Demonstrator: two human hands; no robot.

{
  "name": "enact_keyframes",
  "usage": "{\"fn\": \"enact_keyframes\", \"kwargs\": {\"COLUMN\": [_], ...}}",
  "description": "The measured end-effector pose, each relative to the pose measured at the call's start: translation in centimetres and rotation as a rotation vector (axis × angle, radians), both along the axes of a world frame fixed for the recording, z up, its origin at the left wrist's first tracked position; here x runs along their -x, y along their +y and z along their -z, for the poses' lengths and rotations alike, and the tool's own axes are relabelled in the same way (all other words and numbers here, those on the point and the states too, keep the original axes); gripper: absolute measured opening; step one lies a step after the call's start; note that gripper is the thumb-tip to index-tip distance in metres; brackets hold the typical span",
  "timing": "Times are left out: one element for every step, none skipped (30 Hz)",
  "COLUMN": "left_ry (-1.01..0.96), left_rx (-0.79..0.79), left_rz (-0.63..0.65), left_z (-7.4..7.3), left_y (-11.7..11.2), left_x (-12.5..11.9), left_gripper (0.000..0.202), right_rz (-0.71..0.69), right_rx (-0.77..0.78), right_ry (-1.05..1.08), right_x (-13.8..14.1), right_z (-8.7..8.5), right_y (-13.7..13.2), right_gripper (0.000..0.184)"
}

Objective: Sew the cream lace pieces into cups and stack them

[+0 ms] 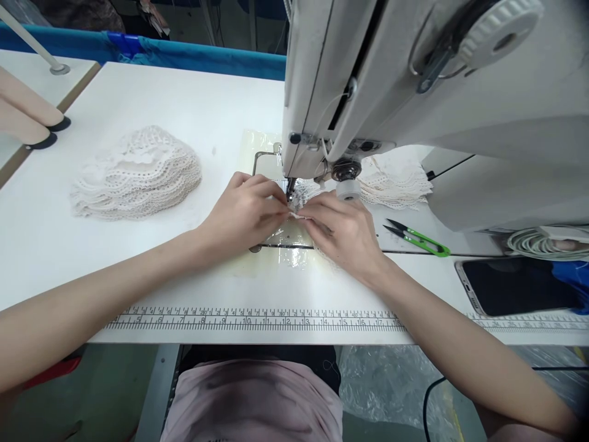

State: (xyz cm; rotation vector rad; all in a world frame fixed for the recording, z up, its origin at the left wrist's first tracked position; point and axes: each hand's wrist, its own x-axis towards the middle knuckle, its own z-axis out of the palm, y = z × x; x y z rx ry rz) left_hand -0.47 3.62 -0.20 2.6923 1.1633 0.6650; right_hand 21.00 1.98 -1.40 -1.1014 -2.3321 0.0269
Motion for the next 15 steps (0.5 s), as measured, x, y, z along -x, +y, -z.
{"fn": "enact_keyframes", "kwargs": {"left_ry": [0.036, 0.082, 0.138, 0.194, 0.251, 0.292, 0.319, 0.337, 0.344, 0.343, 0.339, 0.333, 0.328, 0.323, 0.319], "left_rx": [-0.094, -0.193, -0.283, -0.364, -0.428, -0.468, -0.495, -0.507, -0.512, -0.517, -0.518, -0.515, -0.51, -0.505, -0.501], "left_rz": [0.028, 0.062, 0.096, 0.124, 0.138, 0.132, 0.119, 0.103, 0.092, 0.088, 0.089, 0.094, 0.099, 0.102, 0.106], "left_z": [0.1, 0.1, 0.1, 0.1, 0.0, -0.2, -0.3, -0.4, -0.6, -0.6, -0.7, -0.7, -0.7, -0.7, -0.7], "left_y": [-0.5, -1.0, -1.5, -2.0, -2.4, -2.8, -3.1, -3.3, -3.4, -3.5, -3.5, -3.4, -3.4, -3.3, -3.2], "left_x": [0.1, 0.2, 0.3, 0.4, 0.4, 0.4, 0.3, 0.3, 0.3, 0.2, 0.2, 0.2, 0.2, 0.2, 0.2], "left_gripper": [0.023, 0.021, 0.021, 0.021, 0.022, 0.022, 0.022, 0.022, 0.022, 0.022, 0.023, 0.024, 0.024, 0.025, 0.025], "right_rz": [-0.024, -0.051, -0.076, -0.097, -0.109, -0.117, -0.12, -0.118, -0.115, -0.111, -0.109, -0.109, -0.112, -0.116, -0.122], "right_rx": [-0.046, -0.09, -0.127, -0.157, -0.178, -0.193, -0.201, -0.204, -0.201, -0.193, -0.183, -0.173, -0.167, -0.165, -0.167], "right_ry": [-0.021, -0.047, -0.071, -0.093, -0.11, -0.124, -0.135, -0.145, -0.155, -0.165, -0.174, -0.179, -0.179, -0.175, -0.167], "right_x": [-0.1, -0.1, -0.2, -0.2, -0.2, -0.2, -0.1, -0.1, -0.1, -0.1, -0.2, -0.2, -0.2, -0.2, -0.2], "right_z": [0.0, 0.0, 0.0, 0.0, 0.0, -0.1, -0.1, -0.2, -0.2, -0.2, -0.3, -0.3, -0.3, -0.3, -0.4], "right_y": [-0.1, -0.2, -0.3, -0.5, -0.6, -0.7, -0.8, -0.8, -0.9, -0.9, -0.8, -0.8, -0.8, -0.8, -0.7], "right_gripper": [0.019, 0.018, 0.017, 0.016, 0.016, 0.016, 0.017, 0.017, 0.018, 0.019, 0.019, 0.019, 0.02, 0.019, 0.019]}}
